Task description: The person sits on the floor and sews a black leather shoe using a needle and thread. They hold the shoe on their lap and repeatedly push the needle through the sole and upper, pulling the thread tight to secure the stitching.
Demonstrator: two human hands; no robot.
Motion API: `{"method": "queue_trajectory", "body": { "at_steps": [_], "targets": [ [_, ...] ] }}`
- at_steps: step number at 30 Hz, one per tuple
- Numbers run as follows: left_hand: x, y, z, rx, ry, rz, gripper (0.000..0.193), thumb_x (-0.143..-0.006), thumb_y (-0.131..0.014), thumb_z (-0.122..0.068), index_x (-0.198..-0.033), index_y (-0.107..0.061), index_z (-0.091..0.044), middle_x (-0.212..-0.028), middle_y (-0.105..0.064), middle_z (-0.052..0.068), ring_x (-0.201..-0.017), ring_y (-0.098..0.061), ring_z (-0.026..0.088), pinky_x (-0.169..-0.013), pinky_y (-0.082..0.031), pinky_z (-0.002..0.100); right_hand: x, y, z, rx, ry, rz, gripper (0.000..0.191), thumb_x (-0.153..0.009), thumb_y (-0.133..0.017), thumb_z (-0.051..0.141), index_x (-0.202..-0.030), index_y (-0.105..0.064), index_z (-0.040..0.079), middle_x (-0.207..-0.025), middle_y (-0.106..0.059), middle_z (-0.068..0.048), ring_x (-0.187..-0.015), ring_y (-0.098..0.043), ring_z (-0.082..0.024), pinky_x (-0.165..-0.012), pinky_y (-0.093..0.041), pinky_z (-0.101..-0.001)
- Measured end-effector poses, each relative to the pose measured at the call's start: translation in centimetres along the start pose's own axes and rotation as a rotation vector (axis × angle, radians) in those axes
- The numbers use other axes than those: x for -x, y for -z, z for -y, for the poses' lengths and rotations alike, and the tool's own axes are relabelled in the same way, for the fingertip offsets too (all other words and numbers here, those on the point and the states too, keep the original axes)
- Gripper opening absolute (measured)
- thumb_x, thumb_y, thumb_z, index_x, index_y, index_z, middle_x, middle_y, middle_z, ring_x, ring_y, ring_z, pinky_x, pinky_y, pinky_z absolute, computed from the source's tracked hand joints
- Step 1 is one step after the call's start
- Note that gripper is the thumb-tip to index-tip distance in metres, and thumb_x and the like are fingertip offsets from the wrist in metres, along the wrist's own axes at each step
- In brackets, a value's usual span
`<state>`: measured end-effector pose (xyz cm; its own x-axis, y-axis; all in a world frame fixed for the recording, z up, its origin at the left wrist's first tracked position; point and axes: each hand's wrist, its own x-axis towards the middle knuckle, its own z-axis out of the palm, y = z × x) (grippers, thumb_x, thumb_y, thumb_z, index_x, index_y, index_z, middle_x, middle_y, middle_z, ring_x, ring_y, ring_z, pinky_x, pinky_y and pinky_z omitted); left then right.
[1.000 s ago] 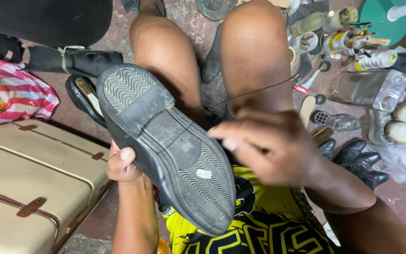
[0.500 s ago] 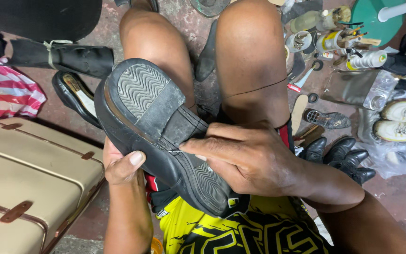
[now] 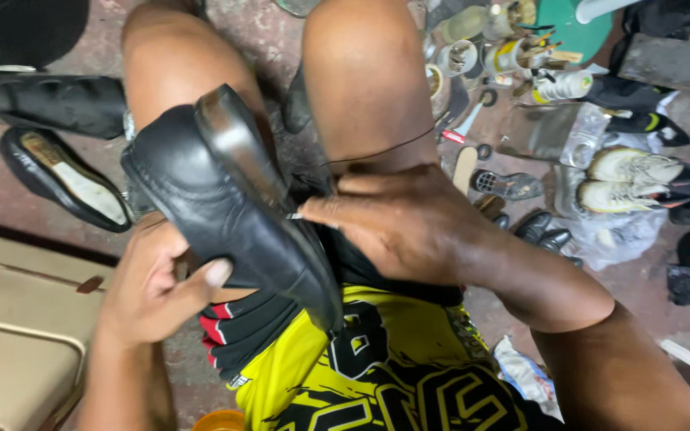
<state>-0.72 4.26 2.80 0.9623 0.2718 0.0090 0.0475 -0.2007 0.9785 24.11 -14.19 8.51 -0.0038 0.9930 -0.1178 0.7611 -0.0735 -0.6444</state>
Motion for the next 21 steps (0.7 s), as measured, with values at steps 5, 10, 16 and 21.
{"method": "queue_trajectory", "body": {
  "at_steps": [5, 10, 16, 21],
  "targets": [
    [-2.9, 1.5, -0.9, 0.025, 0.153, 0.101, 0.027, -0.089, -0.060, -0.016, -0.110, -0.071, -0.003, -0.104, -0.078, 0.008, -0.097, -0.072, 0.020, -0.088, -0.056, 0.033, -0.6, 0.9, -2.3, -0.082, 0.114, -0.044, 0.031, -0.092, -0.071, 0.011, -0.122, -0.074, 0.018, -0.089, -0.066, -0.003, -0.082, -0.069, -0.026, -0.070, -0.055, -0.0412],
    [-4.1, 0.9, -1.3, -0.238, 0.153, 0.176, 0.031, -0.074, -0.076, -0.017, -0.102, -0.073, -0.005, -0.102, -0.077, 0.011, -0.093, -0.074, 0.025, -0.084, -0.055, 0.039, -0.6, 0.8, -2.5, -0.061, 0.155, -0.057, 0.035, -0.089, -0.074, 0.012, -0.123, -0.073, 0.016, -0.089, -0.066, -0.002, -0.082, -0.068, -0.024, -0.070, -0.054, -0.0403],
    [-5.5, 0.2, -1.6, -0.364, 0.160, 0.072, 0.036, -0.067, -0.080, -0.016, -0.099, -0.070, -0.005, -0.094, -0.072, 0.013, -0.088, -0.068, 0.034, -0.079, -0.053, 0.044, -1.3, 0.8, -2.7, 0.006, 0.208, -0.066, 0.034, -0.088, -0.074, 0.013, -0.122, -0.073, 0.016, -0.086, -0.064, 0.002, -0.083, -0.068, -0.019, -0.073, -0.055, -0.0389],
    [-6.3, 0.3, -1.0, -0.412, 0.364, 0.211, 0.040, -0.059, -0.082, -0.018, -0.095, -0.071, -0.007, -0.088, -0.072, 0.011, -0.085, -0.068, 0.032, -0.077, -0.052, 0.044, -2.1, 1.1, -2.9, 0.045, 0.187, 0.017, 0.032, -0.092, -0.071, 0.015, -0.123, -0.075, 0.015, -0.081, -0.062, 0.002, -0.074, -0.066, -0.018, -0.066, -0.054, -0.0383]
  ]
}}
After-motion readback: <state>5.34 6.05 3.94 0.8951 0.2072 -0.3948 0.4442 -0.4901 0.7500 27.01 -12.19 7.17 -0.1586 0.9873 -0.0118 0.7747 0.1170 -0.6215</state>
